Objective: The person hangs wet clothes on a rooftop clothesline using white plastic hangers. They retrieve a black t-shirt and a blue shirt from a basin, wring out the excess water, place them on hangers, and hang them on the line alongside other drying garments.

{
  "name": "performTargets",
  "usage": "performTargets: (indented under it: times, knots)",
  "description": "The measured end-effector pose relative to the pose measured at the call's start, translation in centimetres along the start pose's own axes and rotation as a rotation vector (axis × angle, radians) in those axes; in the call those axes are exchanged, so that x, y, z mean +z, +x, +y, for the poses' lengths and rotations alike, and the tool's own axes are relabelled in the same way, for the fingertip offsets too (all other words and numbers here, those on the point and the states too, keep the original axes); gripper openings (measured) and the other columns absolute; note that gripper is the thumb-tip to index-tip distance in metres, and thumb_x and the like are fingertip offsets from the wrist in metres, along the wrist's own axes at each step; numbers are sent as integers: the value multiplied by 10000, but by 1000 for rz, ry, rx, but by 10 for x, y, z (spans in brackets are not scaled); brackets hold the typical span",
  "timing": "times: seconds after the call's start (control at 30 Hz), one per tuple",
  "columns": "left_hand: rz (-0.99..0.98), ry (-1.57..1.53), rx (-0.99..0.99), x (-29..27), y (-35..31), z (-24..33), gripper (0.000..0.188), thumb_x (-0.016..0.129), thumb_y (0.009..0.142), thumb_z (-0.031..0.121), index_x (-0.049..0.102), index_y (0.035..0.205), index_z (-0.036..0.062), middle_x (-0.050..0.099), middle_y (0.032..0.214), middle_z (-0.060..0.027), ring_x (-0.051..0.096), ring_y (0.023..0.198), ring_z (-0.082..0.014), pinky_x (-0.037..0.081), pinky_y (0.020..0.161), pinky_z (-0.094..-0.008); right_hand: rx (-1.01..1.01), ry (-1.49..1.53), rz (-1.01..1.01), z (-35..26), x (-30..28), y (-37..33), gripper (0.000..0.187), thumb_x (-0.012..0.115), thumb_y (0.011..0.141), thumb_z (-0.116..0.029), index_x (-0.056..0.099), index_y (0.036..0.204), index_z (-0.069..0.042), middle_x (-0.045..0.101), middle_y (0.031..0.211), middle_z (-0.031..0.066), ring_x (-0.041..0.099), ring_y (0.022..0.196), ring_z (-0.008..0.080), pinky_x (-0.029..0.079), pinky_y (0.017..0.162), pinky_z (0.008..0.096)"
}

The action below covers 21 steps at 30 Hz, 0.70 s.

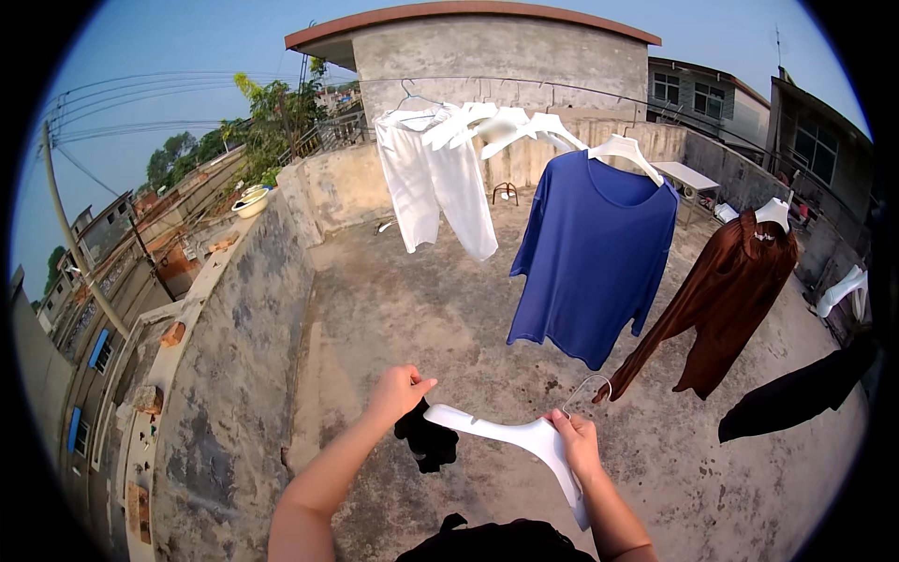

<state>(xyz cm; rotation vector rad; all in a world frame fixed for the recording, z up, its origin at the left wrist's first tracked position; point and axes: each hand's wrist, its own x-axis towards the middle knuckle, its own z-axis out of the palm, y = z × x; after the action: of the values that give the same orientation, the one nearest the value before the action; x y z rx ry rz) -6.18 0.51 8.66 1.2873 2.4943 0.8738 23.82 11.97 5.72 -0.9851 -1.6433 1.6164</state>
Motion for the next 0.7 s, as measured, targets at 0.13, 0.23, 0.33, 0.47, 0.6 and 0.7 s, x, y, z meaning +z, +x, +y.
performTargets:
  times: [0.13, 0.23, 0.33, 0.47, 0.6, 0.7]
  knots:
    - [-203, -36, 65, 4, 5, -19, 187, 621, 739, 47, 590, 923, 58, 630, 759, -157, 619, 737, -318, 481, 660, -402, -172, -291, 7, 5, 15, -9, 305, 560, 926, -310, 720, 918, -50, 638, 660, 101, 572, 548, 150, 444, 542, 297]
    - [0, 105, 125, 15, -4, -3, 205, 598, 742, 12, 559, 939, 52, 619, 751, -167, 622, 753, -314, 477, 666, -388, -371, -412, 102, 18, 32, -13, 318, 565, 917, -322, 707, 849, -46, 601, 629, 149, 588, 546, 274, 449, 531, 350]
    - [105, 135, 172, 13, -18, 25, 201, 636, 757, 76, 559, 941, 48, 625, 735, -178, 619, 747, -357, 480, 670, -414, -449, -536, 79, 17, 49, -17, 284, 566, 913, -284, 699, 850, -41, 570, 637, 154, 563, 567, 309, 432, 539, 377]
    - [70, 66, 227, 17, -34, 49, 193, 679, 768, 158, 578, 835, 8, 623, 707, -185, 621, 700, -361, 483, 621, -420, -626, -512, 141, 17, 80, -13, 292, 580, 899, -266, 648, 737, -32, 548, 621, 157, 562, 585, 339, 423, 525, 416]
    - [-16, -87, 279, 18, -52, 65, 189, 649, 796, 176, 587, 823, -1, 624, 730, -177, 613, 689, -375, 484, 612, -435, -584, -469, 281, 10, 80, -2, 250, 603, 880, -236, 645, 718, -50, 541, 597, 133, 550, 576, 313, 423, 512, 397]
    - [70, 69, 553, 4, -59, 87, 176, 668, 757, 168, 587, 770, 13, 627, 885, -134, 603, 930, -311, 495, 700, -410, -731, -318, 274, -13, 69, 3, 211, 601, 871, -169, 640, 716, -32, 514, 575, 129, 523, 553, 300, 405, 503, 393]
